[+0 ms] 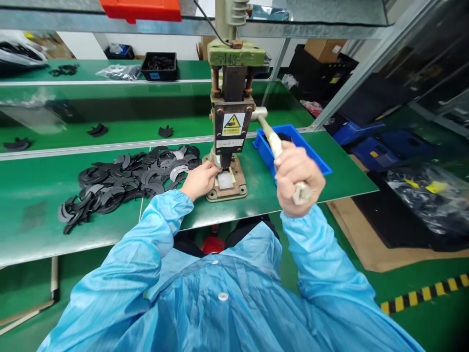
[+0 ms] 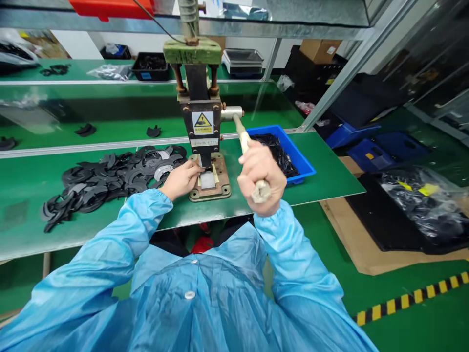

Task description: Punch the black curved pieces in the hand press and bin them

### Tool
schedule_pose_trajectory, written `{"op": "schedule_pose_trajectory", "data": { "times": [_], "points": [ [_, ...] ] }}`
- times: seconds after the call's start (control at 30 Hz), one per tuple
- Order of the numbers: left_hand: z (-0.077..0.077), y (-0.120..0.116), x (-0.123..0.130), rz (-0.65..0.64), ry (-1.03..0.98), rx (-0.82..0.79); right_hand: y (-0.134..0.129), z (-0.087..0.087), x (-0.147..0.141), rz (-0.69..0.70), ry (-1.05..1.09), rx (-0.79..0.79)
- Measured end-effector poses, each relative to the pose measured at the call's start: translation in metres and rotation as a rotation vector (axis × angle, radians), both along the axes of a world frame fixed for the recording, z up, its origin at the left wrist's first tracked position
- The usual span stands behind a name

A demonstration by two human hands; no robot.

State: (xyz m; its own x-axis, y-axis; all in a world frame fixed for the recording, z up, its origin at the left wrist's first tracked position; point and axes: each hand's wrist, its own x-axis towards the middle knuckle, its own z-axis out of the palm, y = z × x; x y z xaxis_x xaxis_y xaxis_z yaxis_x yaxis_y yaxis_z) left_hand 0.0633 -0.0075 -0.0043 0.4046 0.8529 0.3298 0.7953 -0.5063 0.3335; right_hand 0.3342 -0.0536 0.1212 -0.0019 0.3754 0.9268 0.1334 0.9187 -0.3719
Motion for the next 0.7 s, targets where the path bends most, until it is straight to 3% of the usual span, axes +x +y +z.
{"op": "schedule_pose_trajectory", "data": {
  "times": [0.1, 0.17, 0.27, 0.37, 0.5, 0.6, 0.7],
  "points": [
    [0.001, -0.003, 0.001, -0.003, -0.019, -0.018, -0.008, -0.031, 0.007, -0.063, -0.053, -0.015],
    [0.005, -0.004, -0.004, -0.004, -0.026, -0.039, -0.007, -0.038, 0.011, -0.073, -0.070, -0.008],
    [0.016, -0.005, -0.034, 0.081, -0.017, -0.047, -0.001, -0.037, 0.018, -0.047, -0.116, 0.022],
    [0.024, -0.011, -0.083, 0.263, 0.037, -0.039, 0.005, -0.031, 0.027, 0.010, -0.221, 0.055],
    [0.020, -0.029, -0.134, 0.364, 0.149, -0.071, 0.010, -0.027, 0.034, 0.002, -0.288, 0.051],
    [0.012, -0.037, -0.140, 0.307, 0.208, -0.105, 0.012, -0.029, 0.031, -0.028, -0.278, 0.070],
    [0.007, -0.027, -0.124, 0.248, 0.246, -0.092, 0.012, -0.034, 0.022, -0.029, -0.199, 0.117]
  ]
}}
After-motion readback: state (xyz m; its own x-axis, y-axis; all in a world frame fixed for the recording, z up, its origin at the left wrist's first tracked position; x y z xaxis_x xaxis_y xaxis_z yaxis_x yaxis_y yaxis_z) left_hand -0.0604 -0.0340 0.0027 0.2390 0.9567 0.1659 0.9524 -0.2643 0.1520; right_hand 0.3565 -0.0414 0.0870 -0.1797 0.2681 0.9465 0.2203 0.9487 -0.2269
